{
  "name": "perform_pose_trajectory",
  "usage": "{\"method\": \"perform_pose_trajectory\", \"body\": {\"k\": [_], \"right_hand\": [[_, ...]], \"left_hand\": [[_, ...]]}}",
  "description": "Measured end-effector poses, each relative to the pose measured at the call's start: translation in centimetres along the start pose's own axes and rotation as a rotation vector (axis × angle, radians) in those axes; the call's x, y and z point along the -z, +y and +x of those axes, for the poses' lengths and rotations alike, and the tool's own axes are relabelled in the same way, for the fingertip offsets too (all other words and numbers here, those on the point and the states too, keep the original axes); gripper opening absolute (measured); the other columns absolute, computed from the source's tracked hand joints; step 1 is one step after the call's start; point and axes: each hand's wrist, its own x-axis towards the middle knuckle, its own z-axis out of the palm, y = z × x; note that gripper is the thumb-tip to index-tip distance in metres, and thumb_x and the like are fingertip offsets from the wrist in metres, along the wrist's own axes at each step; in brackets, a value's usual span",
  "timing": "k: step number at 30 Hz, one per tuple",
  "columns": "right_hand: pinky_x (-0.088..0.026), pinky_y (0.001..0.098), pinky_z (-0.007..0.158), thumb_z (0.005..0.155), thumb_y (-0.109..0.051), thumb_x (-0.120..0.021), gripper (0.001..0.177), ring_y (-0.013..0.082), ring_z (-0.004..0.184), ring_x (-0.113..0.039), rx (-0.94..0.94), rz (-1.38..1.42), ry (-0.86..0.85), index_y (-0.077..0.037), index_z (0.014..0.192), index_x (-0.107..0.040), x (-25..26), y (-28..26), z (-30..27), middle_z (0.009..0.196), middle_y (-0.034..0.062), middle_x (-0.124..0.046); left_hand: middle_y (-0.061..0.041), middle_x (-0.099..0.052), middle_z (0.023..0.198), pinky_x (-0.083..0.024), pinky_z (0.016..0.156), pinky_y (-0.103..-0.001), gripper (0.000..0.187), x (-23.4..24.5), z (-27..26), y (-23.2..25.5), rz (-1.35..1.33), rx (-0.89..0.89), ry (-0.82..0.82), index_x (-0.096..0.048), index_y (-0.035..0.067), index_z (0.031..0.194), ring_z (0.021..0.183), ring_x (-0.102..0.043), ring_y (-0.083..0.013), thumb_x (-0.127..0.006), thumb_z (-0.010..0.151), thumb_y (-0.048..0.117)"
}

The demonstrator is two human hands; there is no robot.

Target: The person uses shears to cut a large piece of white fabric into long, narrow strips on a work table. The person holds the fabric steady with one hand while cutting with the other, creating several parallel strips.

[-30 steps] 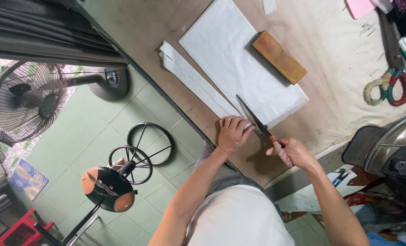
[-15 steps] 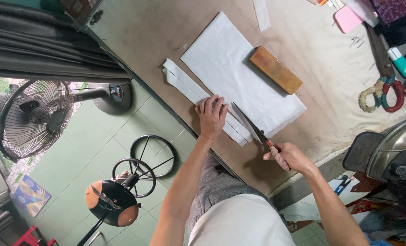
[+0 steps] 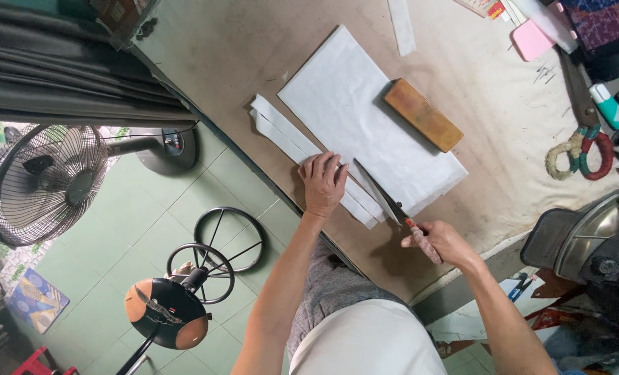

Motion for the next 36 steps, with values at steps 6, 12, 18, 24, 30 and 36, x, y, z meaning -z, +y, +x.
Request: {"method": "perform_pose_trajectory", "body": {"k": [6,12,18,24,30,36], "right_hand": [[-0.056,0.0319,0.062,0.091,-0.030,-0.060,0.037,0.0251,0.053,-0.071,0.018,-0.022,-0.015,0.000,0.098,-0.080,1.1,-4.4,-1.8,0.048,0.0150,-0.068],[-0.055,0.0422,0.075,0.091,-0.038,-0.058,0.044,0.0343,0.077,-0.074,0.021,-0.114,0.014,-0.002,0.102,-0.080,0.6,-4.9,-1.1,0.071,0.0214,-0.073],[-0.053,0.0402,0.069,0.092,-0.035,-0.059,0.039,0.0318,0.069,-0.070,0.040,-0.075,0.024,-0.004,0.095,-0.083,0.6,-4.7,-0.8,0.068,0.0186,-0.072],[-0.054,0.0379,0.063,0.089,-0.033,-0.063,0.039,0.0294,0.063,-0.068,0.035,-0.057,-0.003,0.000,0.097,-0.082,1.4,-7.0,-1.6,0.062,0.0182,-0.068],[-0.051,0.0387,0.065,0.089,-0.035,-0.068,0.041,0.0312,0.066,-0.066,0.072,-0.059,-0.020,0.004,0.094,-0.079,1.4,-7.6,-0.6,0.064,0.0174,-0.066],[-0.052,0.0395,0.066,0.082,-0.039,-0.074,0.041,0.0323,0.071,-0.069,0.041,-0.093,0.012,0.002,0.090,-0.077,1.3,-8.7,-1.1,0.066,0.0184,-0.067]], "left_hand": [[-0.004,-0.060,0.114,-0.044,0.094,-0.040,0.026,-0.2,0.0,-0.2,0.004,-0.004,0.044,-0.067,0.015,0.114,0.108,-0.057,-0.0235,-0.068,0.095,0.033],[-0.005,-0.061,0.114,-0.046,0.095,-0.040,0.027,-0.2,0.1,-0.3,-0.013,-0.004,0.049,-0.068,0.013,0.113,0.107,-0.058,-0.0246,-0.069,0.095,0.032],[-0.002,-0.061,0.114,-0.042,0.093,-0.039,0.025,-0.3,0.1,-0.2,0.019,0.013,0.046,-0.068,0.015,0.113,0.108,-0.057,-0.0212,-0.069,0.095,0.032],[-0.005,-0.062,0.114,-0.046,0.093,-0.038,0.021,-0.3,0.1,-0.4,-0.001,0.015,0.041,-0.068,0.013,0.112,0.106,-0.059,-0.0234,-0.067,0.096,0.027],[-0.006,-0.061,0.113,-0.046,0.094,-0.038,0.022,0.0,0.3,-0.3,0.013,-0.007,0.049,-0.067,0.012,0.113,0.107,-0.058,-0.0247,-0.065,0.098,0.028],[-0.003,-0.060,0.114,-0.045,0.094,-0.038,0.024,-0.4,0.1,-0.5,0.027,0.004,0.051,-0.066,0.014,0.115,0.109,-0.057,-0.0231,-0.066,0.097,0.030]]}}
